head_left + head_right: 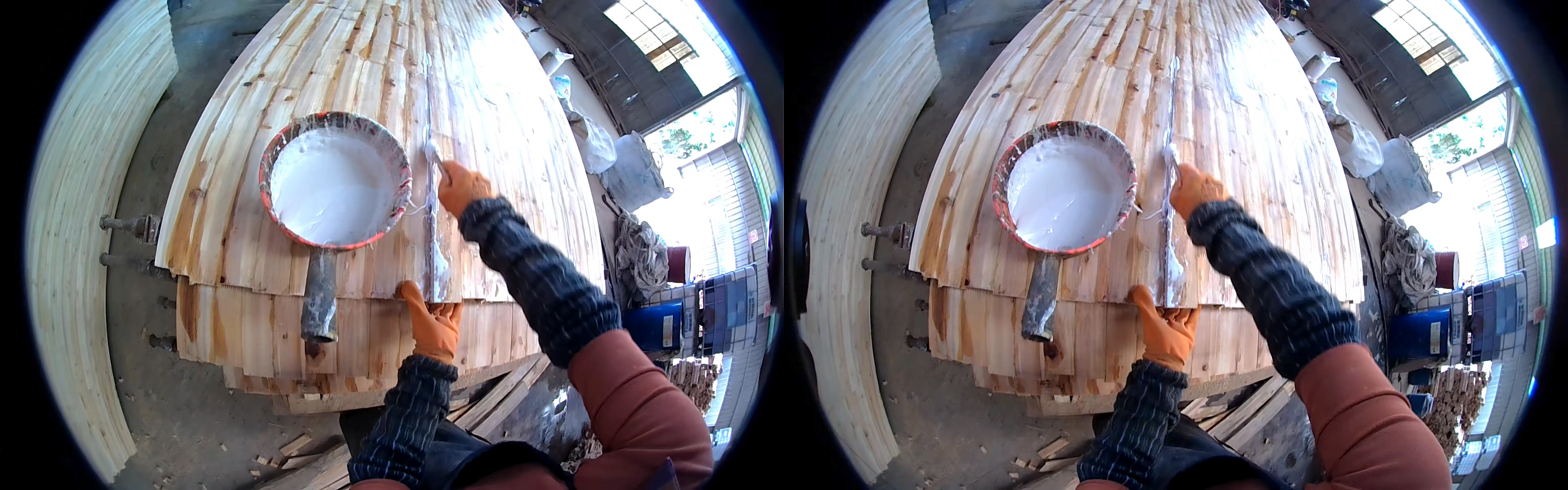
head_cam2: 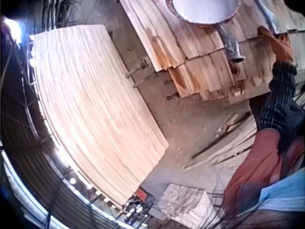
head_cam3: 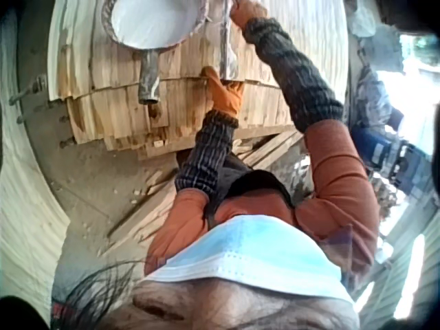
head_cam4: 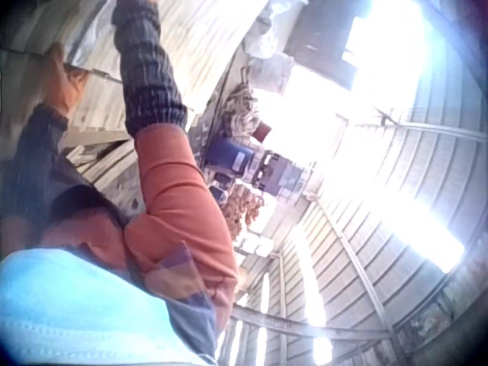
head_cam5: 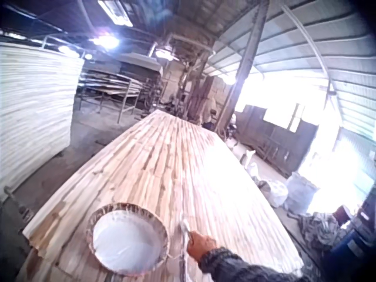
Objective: The person applies glue from a container to the seams of a stack of wood panels using a brush and then tightens the handles of several metal clamps on the side of the assembly.
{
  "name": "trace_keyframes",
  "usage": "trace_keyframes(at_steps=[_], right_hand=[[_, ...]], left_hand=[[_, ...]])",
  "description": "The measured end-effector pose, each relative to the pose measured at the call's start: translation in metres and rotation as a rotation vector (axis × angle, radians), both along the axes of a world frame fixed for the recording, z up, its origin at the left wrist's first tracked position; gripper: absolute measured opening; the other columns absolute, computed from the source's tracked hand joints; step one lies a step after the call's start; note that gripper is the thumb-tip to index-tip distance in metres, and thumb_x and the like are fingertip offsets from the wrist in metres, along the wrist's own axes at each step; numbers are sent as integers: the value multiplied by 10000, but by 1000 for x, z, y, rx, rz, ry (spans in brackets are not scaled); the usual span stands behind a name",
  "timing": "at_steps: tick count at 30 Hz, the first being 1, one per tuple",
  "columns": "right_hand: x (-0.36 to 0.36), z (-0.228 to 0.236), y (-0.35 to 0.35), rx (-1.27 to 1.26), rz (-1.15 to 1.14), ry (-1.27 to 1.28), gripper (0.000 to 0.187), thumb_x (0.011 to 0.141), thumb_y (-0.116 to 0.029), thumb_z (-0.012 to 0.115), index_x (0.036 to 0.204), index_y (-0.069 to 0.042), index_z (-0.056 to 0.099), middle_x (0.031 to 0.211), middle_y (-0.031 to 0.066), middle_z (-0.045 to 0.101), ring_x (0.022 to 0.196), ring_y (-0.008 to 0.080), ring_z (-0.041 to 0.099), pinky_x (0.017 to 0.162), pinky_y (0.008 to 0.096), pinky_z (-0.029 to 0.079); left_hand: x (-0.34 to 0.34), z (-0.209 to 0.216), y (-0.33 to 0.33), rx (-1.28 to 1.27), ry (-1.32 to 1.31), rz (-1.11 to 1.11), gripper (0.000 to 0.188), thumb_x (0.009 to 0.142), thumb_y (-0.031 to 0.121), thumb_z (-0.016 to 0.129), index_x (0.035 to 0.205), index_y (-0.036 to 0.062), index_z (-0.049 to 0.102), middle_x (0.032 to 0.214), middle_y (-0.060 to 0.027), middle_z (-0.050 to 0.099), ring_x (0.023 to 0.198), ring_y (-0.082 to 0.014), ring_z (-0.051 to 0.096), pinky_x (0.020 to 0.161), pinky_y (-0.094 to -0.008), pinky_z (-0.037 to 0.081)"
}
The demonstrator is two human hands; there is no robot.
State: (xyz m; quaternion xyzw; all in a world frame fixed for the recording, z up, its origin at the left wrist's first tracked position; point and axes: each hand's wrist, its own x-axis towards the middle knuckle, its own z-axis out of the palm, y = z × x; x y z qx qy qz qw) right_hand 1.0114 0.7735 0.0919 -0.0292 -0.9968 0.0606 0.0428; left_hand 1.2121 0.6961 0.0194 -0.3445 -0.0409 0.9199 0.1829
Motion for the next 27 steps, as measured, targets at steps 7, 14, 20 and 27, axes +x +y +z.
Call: trace_keyframes(at_steps=[7,14,20,27], right_hand=[[-139,15,-20,427,111,-228,379,911,-206,446,1176,-7,629,1130,238,667,1048,376,659,884,474,528],[-131,-25,45,787,527,5,155,868,-147,493,863,-41,606,740,242,666,667,411,677,579,515,529],[-133,3,18,367,252,-168,304,905,-171,445,1094,8,602,938,282,681,903,424,683,801,514,536],[-295,-18,75,505,210,-40,289,853,-144,493,1069,-36,653,1002,231,687,941,383,677,826,458,528]], left_hand=[[1,-7,-8,-30,126,24,942,806,667,649,1475,90,324,1492,-129,371,1388,-319,351,1176,-486,245],[0,-1,1,-28,92,-27,786,828,612,666,1345,59,454,1275,-111,520,1265,-290,466,1173,-507,270],[1,-13,0,-67,50,-24,550,884,517,654,1181,60,580,1082,-70,633,1117,-255,564,1162,-507,296],[3,-7,-1,40,86,-69,454,950,403,588,1274,85,568,1244,-58,638,1208,-259,560,1108,-484,361]])
